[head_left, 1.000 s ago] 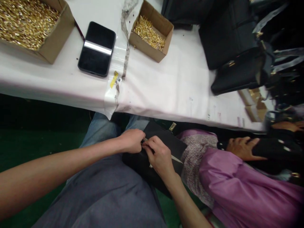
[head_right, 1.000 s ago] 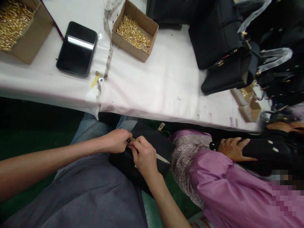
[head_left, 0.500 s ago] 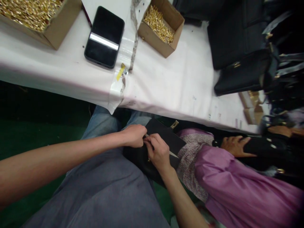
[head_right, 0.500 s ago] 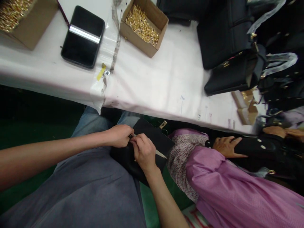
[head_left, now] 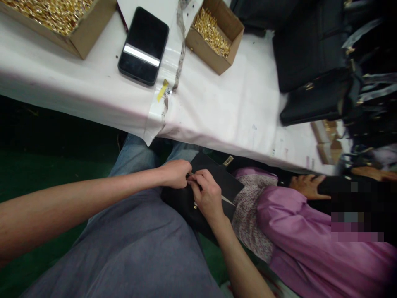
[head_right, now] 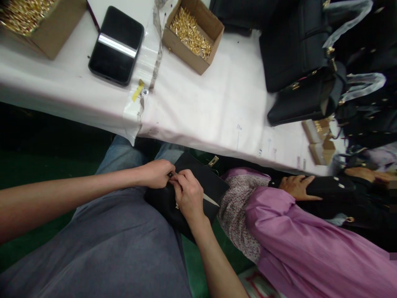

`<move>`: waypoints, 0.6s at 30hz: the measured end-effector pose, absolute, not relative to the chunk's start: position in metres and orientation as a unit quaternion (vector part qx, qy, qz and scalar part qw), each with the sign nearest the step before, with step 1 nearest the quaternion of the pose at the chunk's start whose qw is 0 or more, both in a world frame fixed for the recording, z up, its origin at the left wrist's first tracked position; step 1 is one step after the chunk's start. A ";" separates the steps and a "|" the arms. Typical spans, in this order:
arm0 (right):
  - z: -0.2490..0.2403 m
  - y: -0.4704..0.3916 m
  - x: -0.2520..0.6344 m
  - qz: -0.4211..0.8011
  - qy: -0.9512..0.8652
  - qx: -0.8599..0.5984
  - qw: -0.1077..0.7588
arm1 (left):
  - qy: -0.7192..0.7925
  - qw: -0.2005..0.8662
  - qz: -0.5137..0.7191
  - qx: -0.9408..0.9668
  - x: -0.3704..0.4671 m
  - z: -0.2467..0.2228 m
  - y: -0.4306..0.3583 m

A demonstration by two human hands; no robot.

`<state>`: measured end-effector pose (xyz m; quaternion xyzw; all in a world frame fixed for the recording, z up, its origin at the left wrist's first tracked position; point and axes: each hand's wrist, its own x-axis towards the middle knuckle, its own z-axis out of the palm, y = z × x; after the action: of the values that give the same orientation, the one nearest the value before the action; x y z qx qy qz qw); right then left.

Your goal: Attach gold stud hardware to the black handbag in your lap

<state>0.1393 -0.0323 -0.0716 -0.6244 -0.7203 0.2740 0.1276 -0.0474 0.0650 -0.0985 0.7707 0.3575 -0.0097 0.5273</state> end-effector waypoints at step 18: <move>-0.060 -0.030 0.133 0.284 -0.686 -0.659 0.121 | 0.350 0.543 -0.040 0.762 -0.047 -0.091 0.065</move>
<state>0.1333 -0.0299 -0.0596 -0.6588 -0.6862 0.2835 0.1214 -0.0472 0.0646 -0.0908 0.7623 0.3500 -0.0404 0.5429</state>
